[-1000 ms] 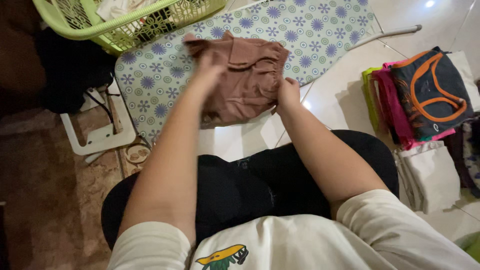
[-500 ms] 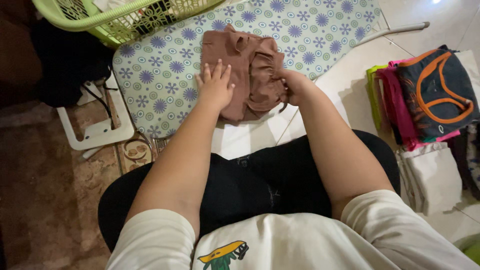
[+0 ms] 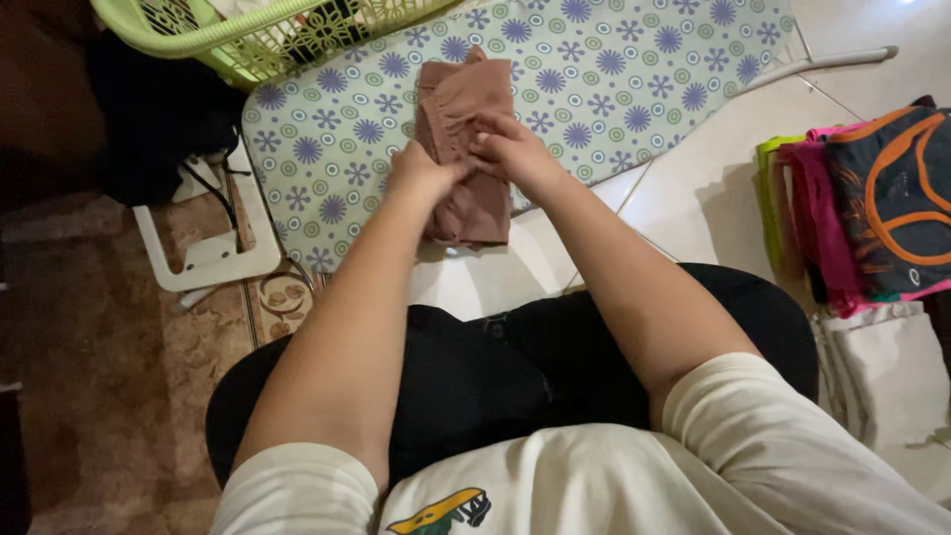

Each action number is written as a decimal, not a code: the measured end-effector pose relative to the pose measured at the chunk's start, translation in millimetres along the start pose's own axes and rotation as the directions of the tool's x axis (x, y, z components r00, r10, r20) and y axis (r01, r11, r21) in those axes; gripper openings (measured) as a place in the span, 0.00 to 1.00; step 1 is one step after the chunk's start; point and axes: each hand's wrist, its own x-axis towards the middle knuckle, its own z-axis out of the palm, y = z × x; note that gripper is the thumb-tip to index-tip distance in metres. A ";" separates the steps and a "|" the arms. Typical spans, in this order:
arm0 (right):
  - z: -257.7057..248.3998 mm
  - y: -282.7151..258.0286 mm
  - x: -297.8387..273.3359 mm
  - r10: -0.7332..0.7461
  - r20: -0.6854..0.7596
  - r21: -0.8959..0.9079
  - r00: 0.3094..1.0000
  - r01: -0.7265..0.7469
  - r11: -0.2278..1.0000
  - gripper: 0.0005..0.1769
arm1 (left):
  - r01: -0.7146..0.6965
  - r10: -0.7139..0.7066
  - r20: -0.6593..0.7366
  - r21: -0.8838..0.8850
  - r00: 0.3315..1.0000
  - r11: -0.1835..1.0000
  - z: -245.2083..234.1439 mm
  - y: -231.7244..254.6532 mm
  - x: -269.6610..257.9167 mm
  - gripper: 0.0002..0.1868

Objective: The person folds several items of clothing including a brown pair of shorts, white t-shirts, and a colorful patterned top, and places them into a dresser drawer.

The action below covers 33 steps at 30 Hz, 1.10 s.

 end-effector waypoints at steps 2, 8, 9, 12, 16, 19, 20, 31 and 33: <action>-9.1 -0.6 8.8 -0.050 -0.038 -0.009 0.998 0.050 0.999 0.25 | 0.101 -0.088 -0.066 0.230 0.994 0.968 6.1 8.8 -5.1 0.59; -24.5 -12.5 -3.2 -0.113 -0.427 -0.630 0.897 -0.205 0.749 0.20 | -0.104 0.096 0.051 0.222 0.994 0.969 11.3 -5.7 15.0 0.40; -27.9 -15.0 -5.4 -0.023 -0.444 -0.674 0.896 -0.317 0.667 0.23 | -0.142 0.130 0.072 0.192 0.989 0.971 9.7 -8.7 19.1 0.37; -29.5 -17.0 -4.6 0.146 -0.375 -0.576 0.915 -0.354 0.737 0.20 | -0.563 0.643 -0.020 0.461 0.766 0.686 -15.9 -16.2 25.9 0.34; -41.3 -21.7 -1.5 -0.038 -0.368 -0.838 0.929 -0.313 0.447 0.30 | -0.264 0.342 -0.116 0.429 0.932 0.864 -48.1 -8.5 19.9 0.49; -52.9 -13.1 12.0 -0.672 -0.091 -0.977 0.735 0.063 0.201 0.43 | -0.023 0.026 -0.002 0.382 1.000 0.924 -66.2 -19.2 24.0 0.55; -57.4 -12.1 21.1 -0.808 0.134 -0.976 0.574 0.216 -0.008 0.50 | -0.038 0.028 0.039 0.289 0.999 0.957 -64.3 -25.8 26.5 0.53; -36.9 -35.5 52.6 -0.078 -0.085 -0.959 0.993 -0.060 0.276 0.41 | -0.076 0.083 0.156 -0.049 0.984 0.996 -64.9 -74.3 72.3 0.35; -40.7 -38.5 55.1 -0.021 -0.124 -0.963 0.992 -0.115 0.242 0.35 | -0.001 0.007 0.155 -0.041 0.988 0.999 -77.1 -76.5 72.1 0.32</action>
